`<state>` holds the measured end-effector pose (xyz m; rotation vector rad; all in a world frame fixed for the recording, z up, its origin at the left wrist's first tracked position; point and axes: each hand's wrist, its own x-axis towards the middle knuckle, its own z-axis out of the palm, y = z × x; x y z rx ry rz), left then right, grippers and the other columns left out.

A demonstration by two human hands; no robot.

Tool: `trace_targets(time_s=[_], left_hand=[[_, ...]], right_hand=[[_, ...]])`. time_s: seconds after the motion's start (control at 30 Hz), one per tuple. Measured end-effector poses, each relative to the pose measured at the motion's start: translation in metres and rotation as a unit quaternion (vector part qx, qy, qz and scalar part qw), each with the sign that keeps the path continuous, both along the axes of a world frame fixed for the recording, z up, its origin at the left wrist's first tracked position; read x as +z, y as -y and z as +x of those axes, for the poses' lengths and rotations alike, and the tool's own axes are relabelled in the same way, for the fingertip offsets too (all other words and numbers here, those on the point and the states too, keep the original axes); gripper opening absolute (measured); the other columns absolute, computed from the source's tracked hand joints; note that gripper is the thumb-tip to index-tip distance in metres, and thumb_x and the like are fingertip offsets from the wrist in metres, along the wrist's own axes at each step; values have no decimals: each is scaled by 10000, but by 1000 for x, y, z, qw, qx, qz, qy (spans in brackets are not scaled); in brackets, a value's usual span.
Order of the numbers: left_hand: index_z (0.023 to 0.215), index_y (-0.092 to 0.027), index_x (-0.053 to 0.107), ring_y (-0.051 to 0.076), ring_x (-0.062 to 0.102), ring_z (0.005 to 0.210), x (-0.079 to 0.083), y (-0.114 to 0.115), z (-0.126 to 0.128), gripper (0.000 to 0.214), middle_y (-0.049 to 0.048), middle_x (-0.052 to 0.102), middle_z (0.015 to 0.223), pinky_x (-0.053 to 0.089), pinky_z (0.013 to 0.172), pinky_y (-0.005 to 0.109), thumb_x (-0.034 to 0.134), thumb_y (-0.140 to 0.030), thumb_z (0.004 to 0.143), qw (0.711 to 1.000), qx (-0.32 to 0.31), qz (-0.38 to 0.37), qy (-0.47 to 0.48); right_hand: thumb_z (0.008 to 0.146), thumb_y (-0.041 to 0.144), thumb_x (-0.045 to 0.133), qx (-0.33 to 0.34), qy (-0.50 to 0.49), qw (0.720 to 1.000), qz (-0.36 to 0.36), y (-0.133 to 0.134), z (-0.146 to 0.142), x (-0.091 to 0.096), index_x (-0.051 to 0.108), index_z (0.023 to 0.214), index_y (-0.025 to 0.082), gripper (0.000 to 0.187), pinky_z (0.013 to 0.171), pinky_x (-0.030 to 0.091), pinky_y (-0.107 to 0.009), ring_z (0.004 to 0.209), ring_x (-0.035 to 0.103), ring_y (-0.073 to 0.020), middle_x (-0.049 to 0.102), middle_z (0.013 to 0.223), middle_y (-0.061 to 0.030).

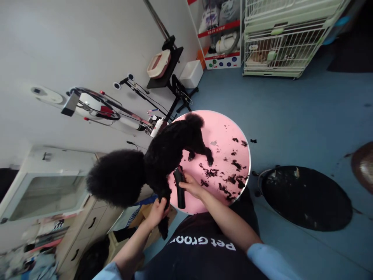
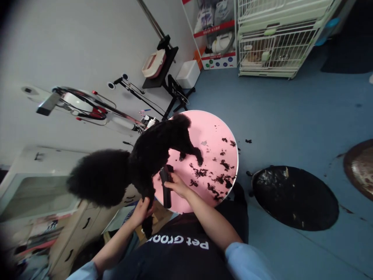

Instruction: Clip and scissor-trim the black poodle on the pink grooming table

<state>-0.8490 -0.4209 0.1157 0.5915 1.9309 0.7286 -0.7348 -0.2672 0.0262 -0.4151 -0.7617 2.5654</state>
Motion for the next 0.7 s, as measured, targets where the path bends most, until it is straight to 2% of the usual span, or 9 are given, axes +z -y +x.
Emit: trace_targets(time_s=[0.17, 0.4, 0.57, 0.7], left_hand=[[535, -212, 412, 62, 234, 341, 3, 8, -1, 712, -56, 298, 379, 148, 406, 244, 436, -914, 645, 1000, 19, -14, 0], [569, -199, 435, 58, 238, 351, 2, 15, -8, 721, -66, 297, 394, 149, 408, 232, 424, -915, 646, 999, 47, -25, -4], [549, -208, 408, 52, 218, 337, 1, 11, -14, 727, -72, 277, 377, 155, 404, 230, 408, -930, 632, 999, 42, -18, -6], [514, -210, 396, 56, 232, 338, 2, 8, -17, 730, -59, 286, 372, 168, 408, 235, 393, -928, 646, 999, 30, -3, -12]], right_hand=[[731, 237, 698, -10, -23, 1000, 11, 2, -3, -9, 649, 1026, 205, 301, 776, 480, -340, 819, 595, -178, 661, 905, -13], [673, 260, 764, 27, -33, 998, 40, -28, -3, -15, 645, 1050, 208, 399, 719, 473, -283, 772, 571, -151, 647, 858, 10], [675, 277, 776, 37, -35, 996, 66, -38, -6, -22, 644, 1013, 204, 371, 719, 472, -282, 786, 595, -160, 660, 865, 0], [683, 278, 779, 29, -41, 995, 89, -45, -8, -26, 652, 1062, 207, 406, 810, 482, -320, 865, 625, -182, 683, 914, -10]])
